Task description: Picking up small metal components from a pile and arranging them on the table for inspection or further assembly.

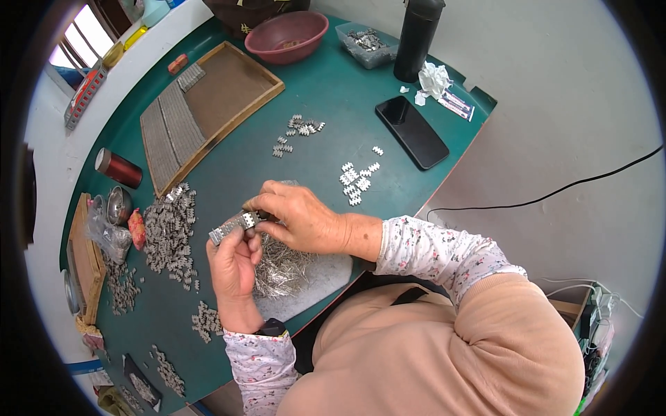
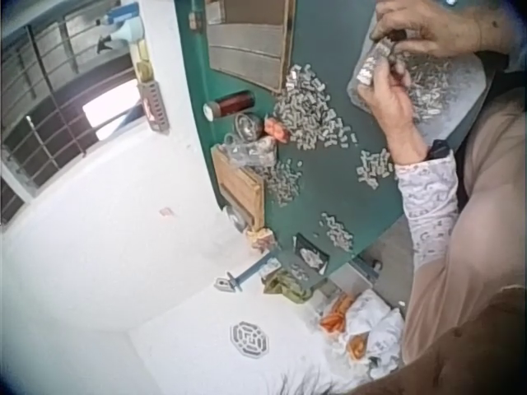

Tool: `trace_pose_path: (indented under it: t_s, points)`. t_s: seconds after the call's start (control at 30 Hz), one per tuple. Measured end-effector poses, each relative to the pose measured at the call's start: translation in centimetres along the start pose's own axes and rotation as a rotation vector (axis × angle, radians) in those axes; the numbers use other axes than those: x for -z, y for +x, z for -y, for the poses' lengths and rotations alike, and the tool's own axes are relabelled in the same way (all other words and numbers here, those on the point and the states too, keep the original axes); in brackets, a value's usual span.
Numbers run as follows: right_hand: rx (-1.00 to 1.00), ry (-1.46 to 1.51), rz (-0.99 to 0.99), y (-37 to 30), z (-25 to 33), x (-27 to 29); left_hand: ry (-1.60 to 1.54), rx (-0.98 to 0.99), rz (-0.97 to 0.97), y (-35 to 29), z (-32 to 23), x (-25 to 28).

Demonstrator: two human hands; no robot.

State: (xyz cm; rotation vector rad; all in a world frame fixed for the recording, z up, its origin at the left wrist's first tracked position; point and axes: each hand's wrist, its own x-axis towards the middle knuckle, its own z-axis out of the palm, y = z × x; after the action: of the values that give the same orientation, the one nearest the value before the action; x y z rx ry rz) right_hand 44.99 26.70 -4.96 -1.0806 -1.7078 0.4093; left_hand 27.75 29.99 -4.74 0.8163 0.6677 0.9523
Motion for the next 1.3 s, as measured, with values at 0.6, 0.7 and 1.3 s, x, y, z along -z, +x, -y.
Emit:
trace_pose_path:
  t_s: [0.6,0.7,1.3]
  points:
    - [0.044,-0.095,0.048,-0.3,-0.1,0.8,0.090,-0.010,-0.101,0.5,1.7,-0.8]
    - [0.012,-0.068,0.126,-0.3,0.9,1.2,0.139,-0.021,-0.103,-0.3,1.1,-0.3]
    - [-0.506,-0.914,0.093,-4.1,-6.0,13.0,0.134,-0.065,-0.138,0.3,1.3,-0.5]
